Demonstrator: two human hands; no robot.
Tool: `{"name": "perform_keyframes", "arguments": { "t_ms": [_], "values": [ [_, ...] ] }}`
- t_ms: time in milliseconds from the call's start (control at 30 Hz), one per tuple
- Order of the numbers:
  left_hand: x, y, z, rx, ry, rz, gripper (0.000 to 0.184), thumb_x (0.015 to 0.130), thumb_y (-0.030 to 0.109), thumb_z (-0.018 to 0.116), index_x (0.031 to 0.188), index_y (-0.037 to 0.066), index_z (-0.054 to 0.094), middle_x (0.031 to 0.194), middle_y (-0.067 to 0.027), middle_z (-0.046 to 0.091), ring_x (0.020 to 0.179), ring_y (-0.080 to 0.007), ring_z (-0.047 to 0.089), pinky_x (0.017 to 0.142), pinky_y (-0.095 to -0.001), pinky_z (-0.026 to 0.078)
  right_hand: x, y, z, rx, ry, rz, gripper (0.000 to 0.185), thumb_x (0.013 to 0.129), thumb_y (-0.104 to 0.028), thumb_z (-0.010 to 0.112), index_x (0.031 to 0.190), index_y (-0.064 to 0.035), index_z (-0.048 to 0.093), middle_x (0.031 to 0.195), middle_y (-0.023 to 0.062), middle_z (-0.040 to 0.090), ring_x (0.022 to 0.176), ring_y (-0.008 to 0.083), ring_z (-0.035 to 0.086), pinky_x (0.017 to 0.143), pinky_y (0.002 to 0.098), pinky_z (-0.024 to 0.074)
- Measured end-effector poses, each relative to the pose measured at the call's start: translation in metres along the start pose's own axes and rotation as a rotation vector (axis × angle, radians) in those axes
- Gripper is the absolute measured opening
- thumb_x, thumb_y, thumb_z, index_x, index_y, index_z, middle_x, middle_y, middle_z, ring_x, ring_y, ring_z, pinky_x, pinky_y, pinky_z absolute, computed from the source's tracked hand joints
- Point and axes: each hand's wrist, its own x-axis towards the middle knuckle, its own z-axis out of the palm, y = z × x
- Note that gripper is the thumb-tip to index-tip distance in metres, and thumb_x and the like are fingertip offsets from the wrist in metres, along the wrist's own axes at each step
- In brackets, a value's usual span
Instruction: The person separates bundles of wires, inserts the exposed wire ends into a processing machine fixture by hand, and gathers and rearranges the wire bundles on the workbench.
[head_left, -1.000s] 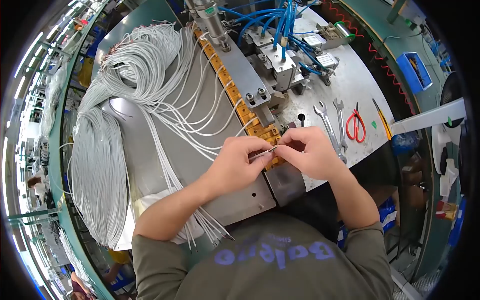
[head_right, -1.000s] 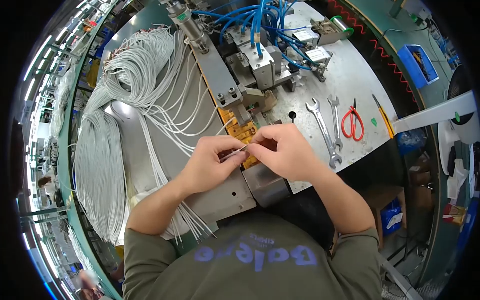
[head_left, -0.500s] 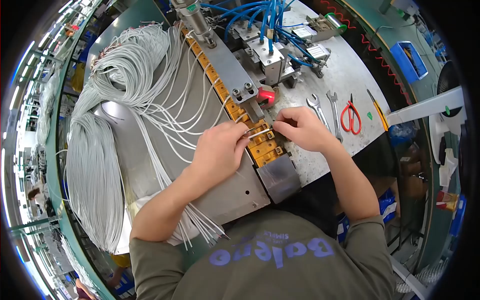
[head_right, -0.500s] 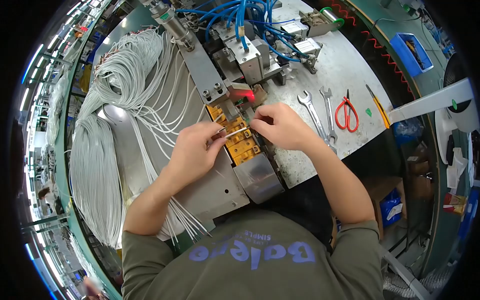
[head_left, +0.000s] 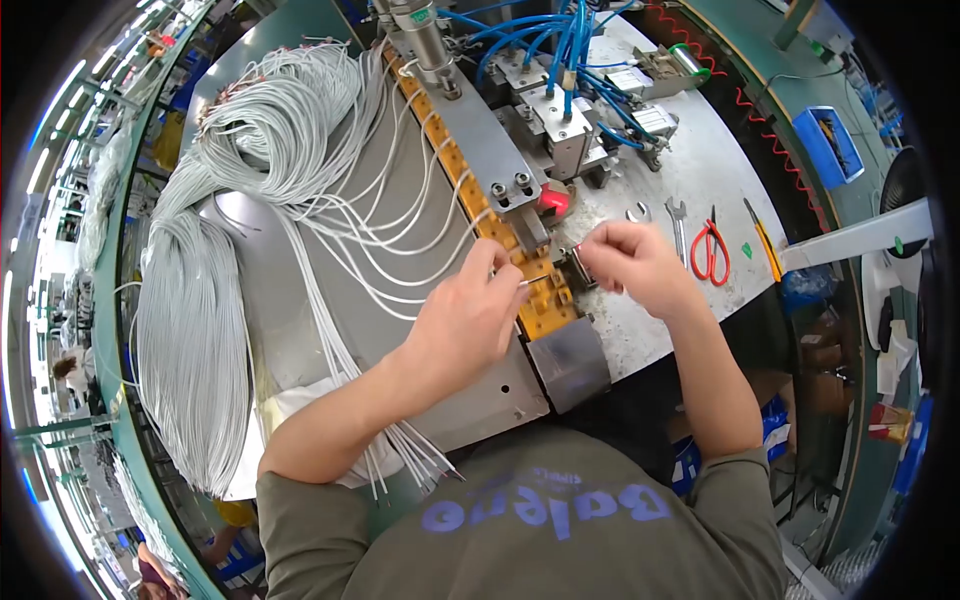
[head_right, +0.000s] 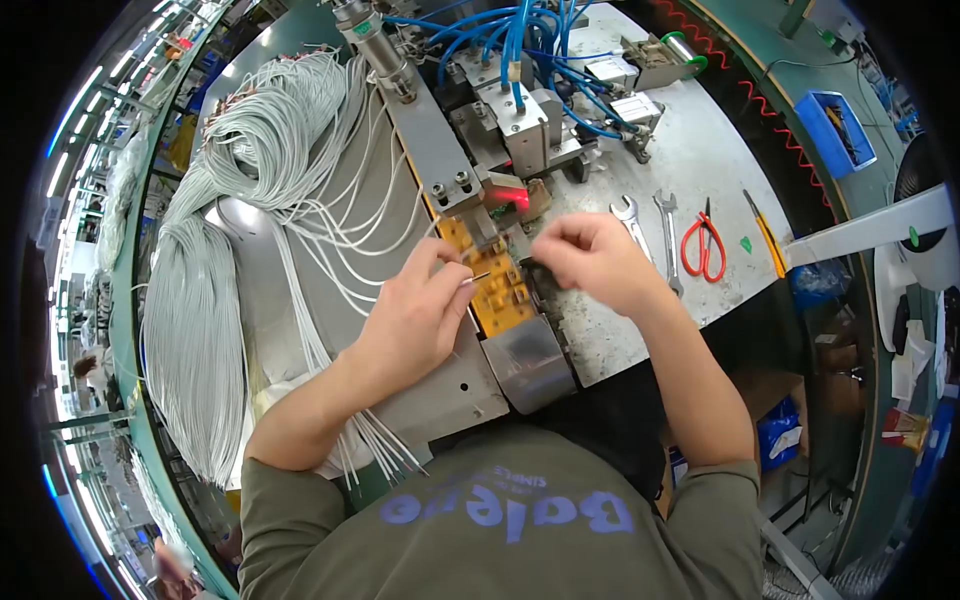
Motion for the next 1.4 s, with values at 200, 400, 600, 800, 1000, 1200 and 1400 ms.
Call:
{"name": "perform_keyframes", "arguments": {
  "t_ms": [200,400,600,800,1000,1200,1400],
  "values": [
    [0.002,0.004,-0.004,-0.05,-0.013,0.117,0.016,0.081,0.003,0.063,0.096,-0.001,0.059,0.099,-0.0146,0.055,0.074,-0.0301,0.058,0.065,-0.0368,0.048,-0.023,-0.036,0.046,-0.301,-0.071,-0.332,0.012,0.082,-0.007,0.066,0.088,0.0026,0.063,0.067,0.0051,0.059,0.058,0.008,0.052,0.053,0.0236,0.0417],
    [0.005,0.015,-0.018,-0.251,0.09,0.01,0.023,0.074,-0.002,0.07,0.095,0.003,0.064,0.091,-0.0087,0.06,0.065,-0.0168,0.056,0.056,-0.0267,0.045,-0.03,-0.045,0.039,-0.164,0.008,-0.09,0.011,0.085,-0.008,0.065,0.086,0.002,0.063,0.071,0.0018,0.062,0.063,0.0038,0.053,0.055,0.0206,0.0417],
    [0.004,0.006,-0.019,-0.557,-0.067,-0.148,0.008,0.083,0.002,0.065,0.09,-0.002,0.065,0.072,-0.0039,0.061,0.06,-0.0052,0.051,0.053,-0.0214,0.04,-0.025,-0.042,0.03,-0.024,-0.133,-0.024,0.017,0.085,-0.011,0.068,0.096,0.0019,0.064,0.078,0.0013,0.064,0.066,0.0036,0.054,0.059,0.0193,0.0439],
    [0.003,0.005,-0.02,-0.627,-0.233,-0.286,0.012,0.086,0.007,0.063,0.09,-0.004,0.064,0.072,-0.0041,0.061,0.061,-0.0048,0.051,0.054,-0.022,0.04,-0.032,-0.038,0.026,-0.102,-0.219,-0.018,0.014,0.085,-0.009,0.064,0.093,0.0028,0.063,0.076,0.0025,0.064,0.065,0.0054,0.055,0.058,0.0214,0.0452],
    [0.003,-0.001,-0.008,-0.389,-0.118,-0.007,0.008,0.084,0.003,0.062,0.09,-0.002,0.065,0.074,-0.0066,0.061,0.06,-0.011,0.054,0.054,-0.0243,0.042,-0.034,-0.039,0.041,-0.247,-0.088,-0.103,0.01,0.085,-0.006,0.06,0.089,0.0039,0.06,0.071,0.0029,0.061,0.062,0.0054,0.054,0.057,0.0221,0.0447],
    [0.0,0.002,-0.003,-0.536,0.022,-0.016,0.009,0.082,-0.001,0.062,0.09,-0.002,0.065,0.073,-0.0088,0.061,0.06,-0.0145,0.054,0.054,-0.027,0.043,-0.024,-0.036,0.035,0.101,-0.184,0.042,0.009,0.085,-0.005,0.06,0.088,0.0035,0.059,0.071,0.0034,0.06,0.063,0.0051,0.053,0.057,0.0218,0.0441],
    [0.001,0.001,-0.011,-0.507,-0.129,-0.007,0.011,0.083,-0.001,0.06,0.092,-0.002,0.065,0.073,-0.009,0.061,0.061,-0.0125,0.056,0.056,-0.0249,0.044,-0.029,-0.047,0.038,-0.293,-0.158,-0.245,0.01,0.085,-0.007,0.063,0.083,0.0029,0.06,0.07,0.0029,0.061,0.062,0.0052,0.054,0.055,0.0213,0.0434]
  ]
}}
